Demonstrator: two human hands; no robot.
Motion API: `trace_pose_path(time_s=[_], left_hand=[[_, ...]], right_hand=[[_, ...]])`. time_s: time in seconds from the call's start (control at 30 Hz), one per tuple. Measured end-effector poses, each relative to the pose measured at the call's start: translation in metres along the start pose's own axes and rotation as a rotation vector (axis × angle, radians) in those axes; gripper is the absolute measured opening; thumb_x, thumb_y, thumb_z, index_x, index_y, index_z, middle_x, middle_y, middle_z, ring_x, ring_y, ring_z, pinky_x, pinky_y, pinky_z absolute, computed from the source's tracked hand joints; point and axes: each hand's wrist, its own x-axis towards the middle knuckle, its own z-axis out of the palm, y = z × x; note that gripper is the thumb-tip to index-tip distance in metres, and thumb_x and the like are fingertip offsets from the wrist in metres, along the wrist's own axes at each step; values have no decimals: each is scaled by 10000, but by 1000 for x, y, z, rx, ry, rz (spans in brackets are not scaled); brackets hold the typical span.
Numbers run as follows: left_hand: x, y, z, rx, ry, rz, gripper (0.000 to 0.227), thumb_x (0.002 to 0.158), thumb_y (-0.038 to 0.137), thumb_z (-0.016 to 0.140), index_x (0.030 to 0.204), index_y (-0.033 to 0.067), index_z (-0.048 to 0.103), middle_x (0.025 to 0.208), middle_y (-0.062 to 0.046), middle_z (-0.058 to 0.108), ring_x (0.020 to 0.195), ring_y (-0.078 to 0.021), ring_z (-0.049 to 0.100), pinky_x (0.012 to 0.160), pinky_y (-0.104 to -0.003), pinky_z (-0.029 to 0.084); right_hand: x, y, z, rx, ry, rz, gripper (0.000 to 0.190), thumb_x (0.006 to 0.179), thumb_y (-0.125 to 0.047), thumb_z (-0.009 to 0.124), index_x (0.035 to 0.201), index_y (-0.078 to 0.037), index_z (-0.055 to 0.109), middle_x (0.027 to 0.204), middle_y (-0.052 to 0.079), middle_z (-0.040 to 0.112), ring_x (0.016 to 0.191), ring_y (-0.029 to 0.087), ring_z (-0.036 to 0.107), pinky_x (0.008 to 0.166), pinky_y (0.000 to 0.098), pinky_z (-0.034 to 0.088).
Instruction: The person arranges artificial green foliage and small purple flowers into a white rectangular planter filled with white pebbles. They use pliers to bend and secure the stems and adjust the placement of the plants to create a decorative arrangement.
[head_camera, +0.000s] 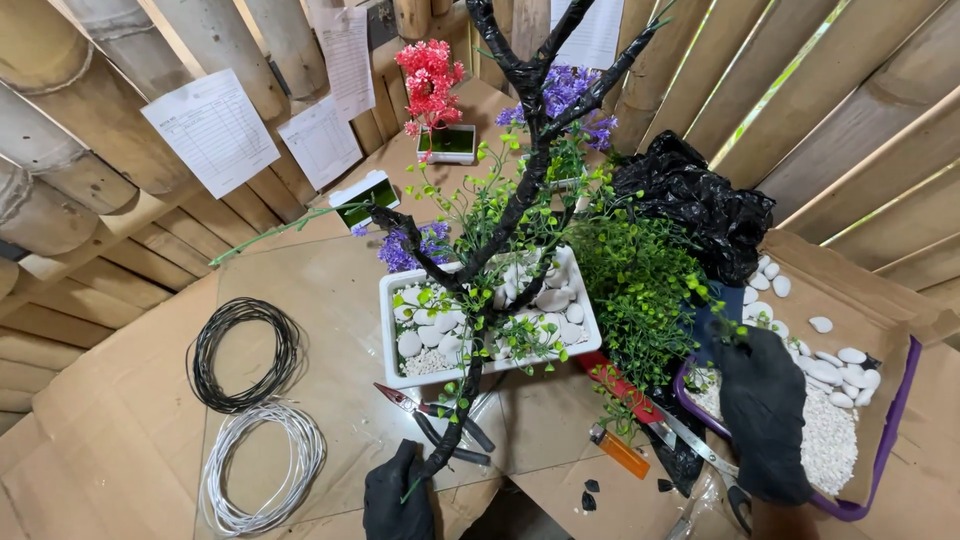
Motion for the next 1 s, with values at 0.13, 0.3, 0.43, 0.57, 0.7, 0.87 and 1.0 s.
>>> trace_pose_path(time_s=[0.13, 0.3, 0.43, 0.57, 0.7, 0.87, 1.0], left_hand=[[-14, 11, -7, -120, 149, 174, 274, 909, 219, 630, 1125, 280, 786, 912, -62, 726, 917, -258, 706, 783, -353, 523], [-26, 31, -37, -368, 278, 429, 163, 943, 102, 656, 1064, 25, 734, 796, -160, 664, 691, -259, 658, 668, -365, 494], [-36, 40, -43, -134, -12, 643, 185, 971, 155, 583, 1086, 32, 657, 919, -141, 691, 794, -289, 684, 761, -412, 522], [-95, 100, -26, -639, -111, 71, 201, 762, 164, 828, 924, 194, 943, 773, -31, 839, 732, -120, 806, 694, -227, 608], [-93, 92, -13, -785, -360, -13, 208, 801, 150, 789, 949, 119, 932, 894, -70, 907, 867, -178, 864, 796, -298, 663], [-78, 79, -4, -835, -655, -419, 286, 834, 123, 786, 1071, 15, 904, 1049, -152, 918, 1021, -259, 850, 938, -356, 682], [-74, 76, 6, -807, -768, -542, 276, 838, 116, 849, 1089, 7, 886, 970, -147, 879, 940, -265, 820, 862, -365, 662]], right_hand=[[-5, -117, -41, 435, -141, 600, 259, 989, -199, 701, 1155, -3, 728, 1058, 146, 729, 970, 262, 614, 904, 426, 457], [-54, -111, -23, 859, -155, 774, 362, 899, -53, 694, 1242, 61, 692, 1142, 239, 742, 1039, 343, 706, 999, 464, 562], [-100, -103, -3, 569, -520, 673, 296, 832, -116, 770, 1102, -34, 861, 1115, 132, 879, 1002, 249, 821, 930, 370, 651], [-166, -67, 55, 706, -763, 622, 202, 780, -112, 918, 943, -45, 820, 906, 75, 807, 842, 202, 782, 714, 312, 650], [-172, -82, 53, 762, -724, 840, 279, 775, 24, 950, 977, -86, 791, 814, 98, 784, 621, 247, 672, 550, 392, 528], [-180, -49, 66, 822, -784, 636, 287, 741, -135, 950, 1019, -114, 880, 1042, 4, 821, 950, 242, 788, 873, 419, 633], [-180, -42, 77, 981, -778, 796, 384, 721, 149, 928, 1047, 6, 786, 934, 166, 795, 883, 292, 763, 846, 443, 680]])
